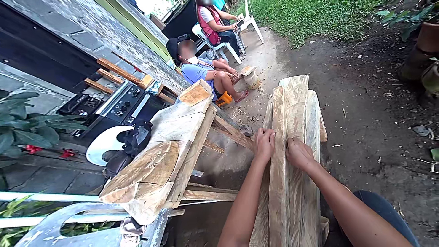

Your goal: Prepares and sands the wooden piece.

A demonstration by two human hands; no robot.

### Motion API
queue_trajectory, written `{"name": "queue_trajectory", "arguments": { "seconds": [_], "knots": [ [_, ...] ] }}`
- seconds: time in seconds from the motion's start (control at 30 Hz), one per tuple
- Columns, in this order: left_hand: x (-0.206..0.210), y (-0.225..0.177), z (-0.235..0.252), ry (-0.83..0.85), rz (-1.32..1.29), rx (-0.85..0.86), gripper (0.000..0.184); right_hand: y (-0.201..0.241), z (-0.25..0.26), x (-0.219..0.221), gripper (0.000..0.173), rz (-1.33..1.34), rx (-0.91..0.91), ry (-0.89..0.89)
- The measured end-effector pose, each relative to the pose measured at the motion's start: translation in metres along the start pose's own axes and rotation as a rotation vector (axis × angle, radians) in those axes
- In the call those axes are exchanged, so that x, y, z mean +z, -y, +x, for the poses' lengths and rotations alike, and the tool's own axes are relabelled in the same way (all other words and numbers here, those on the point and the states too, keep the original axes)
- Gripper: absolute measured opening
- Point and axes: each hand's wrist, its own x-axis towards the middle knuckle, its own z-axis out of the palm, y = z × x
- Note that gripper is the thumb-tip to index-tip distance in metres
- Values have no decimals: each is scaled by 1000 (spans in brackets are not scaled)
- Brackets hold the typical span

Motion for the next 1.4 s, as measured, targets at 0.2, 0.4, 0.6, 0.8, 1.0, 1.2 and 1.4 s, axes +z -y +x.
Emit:
{"name": "queue_trajectory", "arguments": {
  "seconds": [0.2, 0.4, 0.6, 0.8, 1.0, 1.2, 1.4],
  "knots": [
    [-2, -8, 21, 62, 81, -97, 27, 0, 1, 1, 36, 2, -13, 3],
    [0, -1, -41, -78, 50, 11, 25, -5, 3, -5, 36, 45, -36, 40],
    [0, 1, -102, -227, 66, 105, 21, -4, 7, -9, 34, 47, -16, 42],
    [2, -3, -62, -175, 13, 76, 21, 0, 9, -7, 35, 23, 14, 22],
    [2, -19, 25, 49, 103, -77, 28, -1, 7, -4, 35, 22, 0, 0],
    [4, -26, 52, 89, 138, -166, 28, -2, 5, -5, 34, 21, -25, 10],
    [-7, -20, 47, 186, 73, -113, 35, -4, 6, -7, 34, 38, -21, 25]
  ]
}}
